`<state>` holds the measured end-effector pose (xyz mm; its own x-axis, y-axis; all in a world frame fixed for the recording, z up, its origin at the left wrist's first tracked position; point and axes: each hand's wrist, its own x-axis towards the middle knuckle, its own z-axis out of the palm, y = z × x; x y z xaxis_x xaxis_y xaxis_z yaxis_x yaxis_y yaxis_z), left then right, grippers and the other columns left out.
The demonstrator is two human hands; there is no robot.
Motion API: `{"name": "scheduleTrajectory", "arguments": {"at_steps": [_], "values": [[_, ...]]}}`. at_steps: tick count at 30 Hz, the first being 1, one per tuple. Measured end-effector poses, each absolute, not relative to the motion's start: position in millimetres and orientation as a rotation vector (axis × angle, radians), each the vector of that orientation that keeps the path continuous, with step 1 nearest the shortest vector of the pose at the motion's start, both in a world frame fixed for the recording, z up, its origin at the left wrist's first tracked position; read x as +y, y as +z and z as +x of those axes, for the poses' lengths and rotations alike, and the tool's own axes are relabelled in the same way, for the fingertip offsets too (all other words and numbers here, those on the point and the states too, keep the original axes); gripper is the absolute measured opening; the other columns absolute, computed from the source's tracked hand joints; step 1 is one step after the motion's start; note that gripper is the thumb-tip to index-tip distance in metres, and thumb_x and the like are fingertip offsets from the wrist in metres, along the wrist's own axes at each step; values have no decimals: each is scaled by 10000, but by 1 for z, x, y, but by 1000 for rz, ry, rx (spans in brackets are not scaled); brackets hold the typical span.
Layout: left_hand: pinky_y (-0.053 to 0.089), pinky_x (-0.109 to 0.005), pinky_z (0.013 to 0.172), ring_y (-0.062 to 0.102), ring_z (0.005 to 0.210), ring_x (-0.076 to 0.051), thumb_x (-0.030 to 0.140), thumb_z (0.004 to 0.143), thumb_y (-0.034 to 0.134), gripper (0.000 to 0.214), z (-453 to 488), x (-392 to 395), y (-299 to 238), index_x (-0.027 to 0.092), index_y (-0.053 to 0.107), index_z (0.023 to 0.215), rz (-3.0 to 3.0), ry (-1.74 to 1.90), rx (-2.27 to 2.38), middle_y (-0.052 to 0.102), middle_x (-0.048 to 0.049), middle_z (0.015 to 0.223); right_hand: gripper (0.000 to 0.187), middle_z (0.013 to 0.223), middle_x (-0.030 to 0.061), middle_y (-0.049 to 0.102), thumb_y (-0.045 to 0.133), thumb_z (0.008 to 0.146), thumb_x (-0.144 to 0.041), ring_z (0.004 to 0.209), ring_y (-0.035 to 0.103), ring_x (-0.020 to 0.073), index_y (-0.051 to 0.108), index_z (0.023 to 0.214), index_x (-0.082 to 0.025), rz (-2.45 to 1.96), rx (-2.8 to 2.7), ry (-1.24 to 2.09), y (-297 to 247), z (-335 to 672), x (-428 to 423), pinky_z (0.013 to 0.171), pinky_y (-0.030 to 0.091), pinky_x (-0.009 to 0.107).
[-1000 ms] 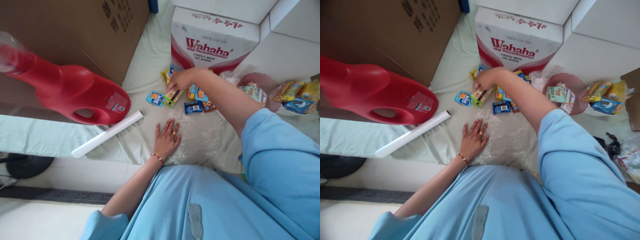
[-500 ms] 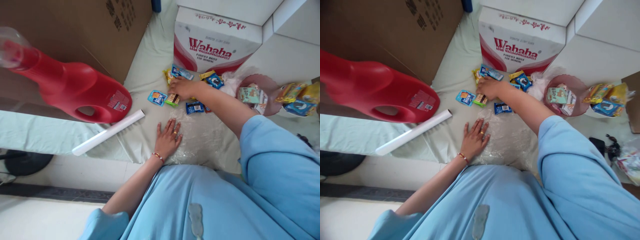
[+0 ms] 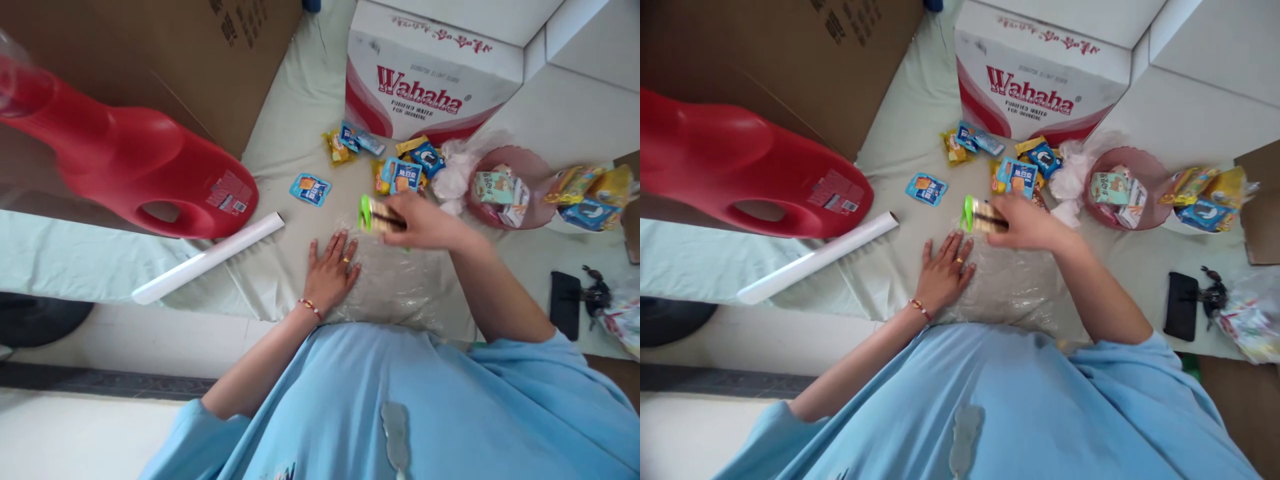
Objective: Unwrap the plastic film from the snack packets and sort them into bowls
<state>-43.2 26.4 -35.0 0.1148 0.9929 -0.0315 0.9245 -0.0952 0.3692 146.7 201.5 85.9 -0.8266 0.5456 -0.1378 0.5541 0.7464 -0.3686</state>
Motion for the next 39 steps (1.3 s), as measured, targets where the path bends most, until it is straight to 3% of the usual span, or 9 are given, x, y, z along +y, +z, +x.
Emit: {"name": "scheduleTrajectory", "arguments": {"at_steps": [4, 8, 11, 17, 22, 30, 34, 39], "values": [[-38, -632, 1339, 263, 1650, -270, 463, 1085, 394, 603, -44, 27, -36, 298, 370, 1665, 2090, 307, 1888, 249, -84, 1780, 256, 1059, 152, 704, 761, 829, -308, 1095, 607, 339, 689, 1029, -165, 1023, 2670, -606, 53, 177, 128, 940, 494, 419], [-31, -631, 1340, 258, 1651, -280, 473, 1085, 391, 622, -45, 28, -38, 301, 337, 1680, 2102, 304, 1885, 234, -83, 1785, 562, 1315, 215, 659, 798, 834, -292, 1307, 522, 413, 650, 1349, -122, 1375, 2625, -513, 17, 197, 88, 1083, 461, 536], [-25, -642, 1335, 261, 1649, -284, 474, 1086, 385, 617, -45, 28, -40, 302, 346, 1677, 2108, 298, 1891, 236, -91, 1783, 736, 1459, 198, 606, 805, 850, -285, 1427, 444, 410, 541, 1524, -152, 1466, 2718, -556, 5, 211, 77, 1185, 386, 580], [-6, -665, 1327, 261, 1649, -284, 486, 1090, 358, 603, -44, 29, -37, 288, 380, 1660, 2119, 258, 1895, 240, -100, 1782, 589, 1399, 173, 670, 765, 905, -344, 1454, 443, 397, 618, 1454, -191, 1517, 2788, -602, 4, 212, 75, 1228, 331, 618], [0, -668, 1326, 265, 1648, -285, 494, 1093, 338, 613, -44, 29, -37, 276, 371, 1665, 2125, 240, 1904, 248, -107, 1778, 532, 1408, 175, 676, 727, 902, -246, 1476, 437, 386, 636, 1422, -184, 1461, 2772, -565, 8, 196, 76, 1278, 234, 640], [-29, -641, 1335, 278, 1643, -290, 513, 1086, 333, 673, -44, 29, -41, 258, 267, 1706, 2117, 277, 1902, 258, -112, 1773, 521, 1351, 203, 680, 718, 858, -253, 1400, 490, 384, 659, 1366, -158, 1554, 2771, -530, 12, 207, 80, 1237, 315, 596], [-22, -638, 1337, 276, 1644, -285, 506, 1088, 318, 704, -44, 29, -41, 213, 207, 1718, 2105, 282, 1911, 279, -133, 1764, 526, 1353, 203, 670, 715, 861, -248, 1423, 475, 379, 647, 1375, -158, 1504, 2830, -531, 18, 201, 80, 1267, 275, 599], [-13, -638, 1336, 302, 1635, -286, 461, 1094, 297, 671, -43, 29, -39, 199, 243, 1710, 2104, 296, 1916, 310, -140, 1751, 512, 1373, 206, 662, 703, 875, -225, 1442, 473, 363, 641, 1380, -165, 1427, 2813, -605, 10, 184, 76, 1292, 238, 610]]}}
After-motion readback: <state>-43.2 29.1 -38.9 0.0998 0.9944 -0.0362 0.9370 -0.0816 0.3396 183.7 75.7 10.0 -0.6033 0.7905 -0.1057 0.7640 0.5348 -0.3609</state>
